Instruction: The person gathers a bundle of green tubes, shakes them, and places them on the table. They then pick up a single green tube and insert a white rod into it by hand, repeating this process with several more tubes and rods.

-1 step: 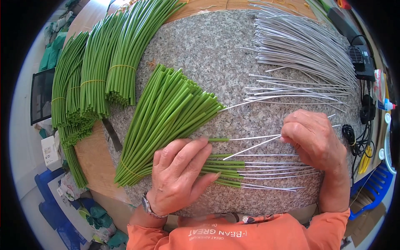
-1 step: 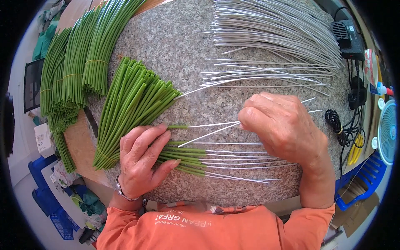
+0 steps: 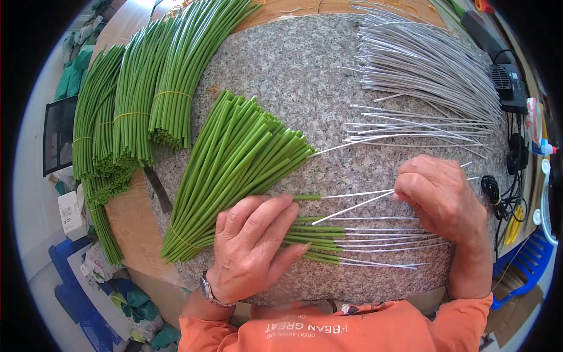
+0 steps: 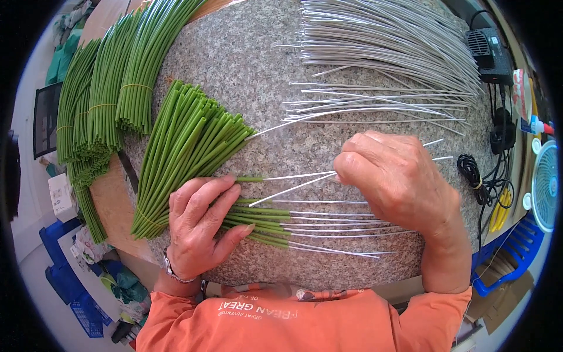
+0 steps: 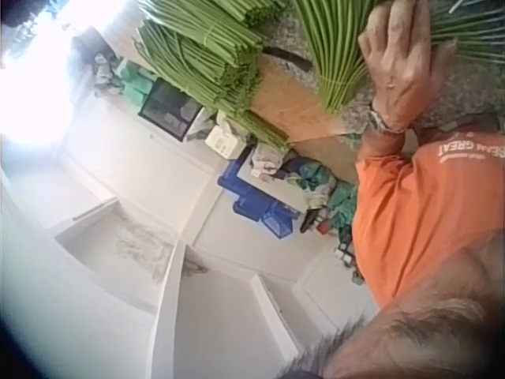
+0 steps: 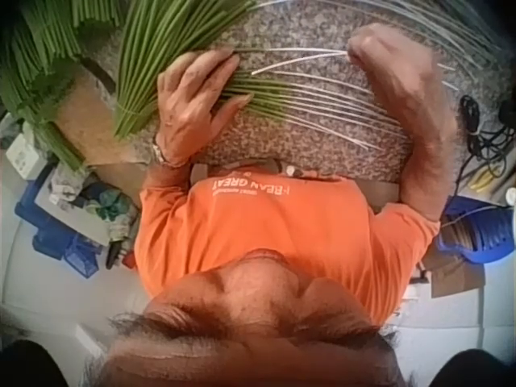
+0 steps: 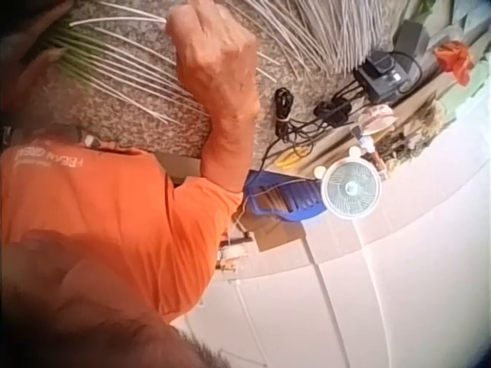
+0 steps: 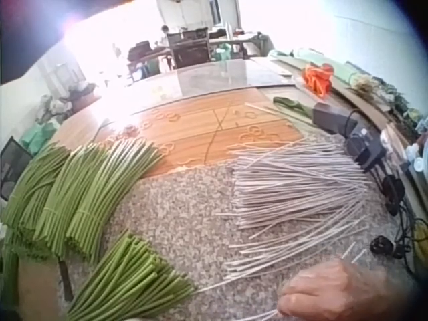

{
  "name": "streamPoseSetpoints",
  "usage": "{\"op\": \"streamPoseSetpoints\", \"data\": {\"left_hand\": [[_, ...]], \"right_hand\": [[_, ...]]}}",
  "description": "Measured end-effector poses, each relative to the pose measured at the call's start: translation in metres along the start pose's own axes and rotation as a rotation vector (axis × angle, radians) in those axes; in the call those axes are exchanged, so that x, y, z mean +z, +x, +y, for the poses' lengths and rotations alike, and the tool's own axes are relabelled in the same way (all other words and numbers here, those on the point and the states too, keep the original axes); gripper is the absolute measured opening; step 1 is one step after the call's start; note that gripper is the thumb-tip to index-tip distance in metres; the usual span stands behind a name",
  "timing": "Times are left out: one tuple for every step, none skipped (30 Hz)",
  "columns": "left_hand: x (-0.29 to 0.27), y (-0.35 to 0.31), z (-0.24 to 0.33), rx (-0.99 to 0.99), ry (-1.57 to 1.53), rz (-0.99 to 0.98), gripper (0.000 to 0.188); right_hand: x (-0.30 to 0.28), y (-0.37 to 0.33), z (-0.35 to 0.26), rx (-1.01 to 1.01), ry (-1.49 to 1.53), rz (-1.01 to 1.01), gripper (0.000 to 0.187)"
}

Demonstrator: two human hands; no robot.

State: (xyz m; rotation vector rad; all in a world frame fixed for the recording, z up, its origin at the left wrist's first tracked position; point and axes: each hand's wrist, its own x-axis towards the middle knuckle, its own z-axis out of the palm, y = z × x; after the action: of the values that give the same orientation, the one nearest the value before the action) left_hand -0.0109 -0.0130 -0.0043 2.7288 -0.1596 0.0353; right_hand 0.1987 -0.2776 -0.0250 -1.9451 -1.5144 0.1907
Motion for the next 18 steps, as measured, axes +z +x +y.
{"op": "streamPoseSetpoints", "data": {"left_hand": [[-0.0008,-0.0001,0.0001,-0.001,0.000,0.001,0.057],[-0.0019,-0.0003,0.0003,-0.001,-0.001,-0.003,0.057],[-0.0025,-0.0008,0.0003,-0.002,-0.003,-0.006,0.057],[-0.0024,-0.0014,-0.0003,-0.002,-0.003,-0.003,0.057],[-0.0018,-0.0020,-0.0013,0.007,-0.027,-0.002,0.056],[-0.0015,-0.0026,-0.0021,0.016,-0.051,-0.002,0.056],[-0.0021,-0.0028,-0.0021,0.016,-0.051,0.001,0.056],[-0.0029,-0.0028,-0.0019,0.022,-0.064,-0.012,0.056],[-0.0036,-0.0027,-0.0015,0.028,-0.077,-0.025,0.056],[-0.0041,-0.0022,-0.0011,0.027,-0.076,-0.023,0.056],[-0.0046,-0.0015,-0.0008,0.036,-0.082,-0.032,0.056],[-0.0053,-0.0013,-0.0004,0.045,-0.087,-0.041,0.057],[-0.0056,-0.0017,0.0000,0.044,-0.085,-0.039,0.057],[-0.0057,-0.0021,0.0004,0.044,-0.084,-0.039,0.057],[-0.0053,-0.0022,0.0003,0.044,-0.085,-0.039,0.057],[-0.0049,-0.0024,0.0004,0.045,-0.086,-0.039,0.057],[-0.0044,-0.0025,0.0006,0.043,-0.088,-0.038,0.058],[-0.0044,-0.0025,0.0008,0.041,-0.089,-0.038,0.058]], "right_hand": [[0.0011,0.0002,-0.0011,-0.001,-0.001,0.000,0.014],[0.0019,0.0004,-0.0023,0.001,0.000,-0.001,0.014],[0.0025,0.0005,-0.0030,0.003,0.000,-0.002,0.014],[0.0033,0.0003,-0.0030,0.001,-0.003,-0.003,0.014],[0.0039,-0.0003,-0.0026,0.010,0.003,0.002,0.014],[0.0040,-0.0008,-0.0026,0.021,0.008,0.006,0.015],[0.0029,-0.0008,-0.0024,0.019,0.006,0.006,0.015],[0.0015,-0.0005,-0.0020,0.022,0.007,0.004,0.016],[0.0006,-0.0005,-0.0017,0.025,0.009,0.003,0.017],[0.0003,-0.0010,-0.0020,0.022,0.008,0.002,0.017],[0.0004,-0.0016,-0.0023,0.023,0.007,-0.017,0.018],[0.0005,-0.0015,-0.0028,0.023,0.006,-0.036,0.019],[0.0007,-0.0010,-0.0032,0.020,0.005,-0.035,0.019],[0.0010,-0.0006,-0.0036,0.012,0.006,-0.021,0.018],[0.0011,-0.0005,-0.0038,0.006,0.006,-0.008,0.018],[0.0010,-0.0010,-0.0039,0.006,0.005,-0.008,0.018],[0.0009,-0.0018,-0.0039,0.009,0.010,-0.008,0.018],[0.0008,-0.0023,-0.0038,0.012,0.017,-0.007,0.017]]}}
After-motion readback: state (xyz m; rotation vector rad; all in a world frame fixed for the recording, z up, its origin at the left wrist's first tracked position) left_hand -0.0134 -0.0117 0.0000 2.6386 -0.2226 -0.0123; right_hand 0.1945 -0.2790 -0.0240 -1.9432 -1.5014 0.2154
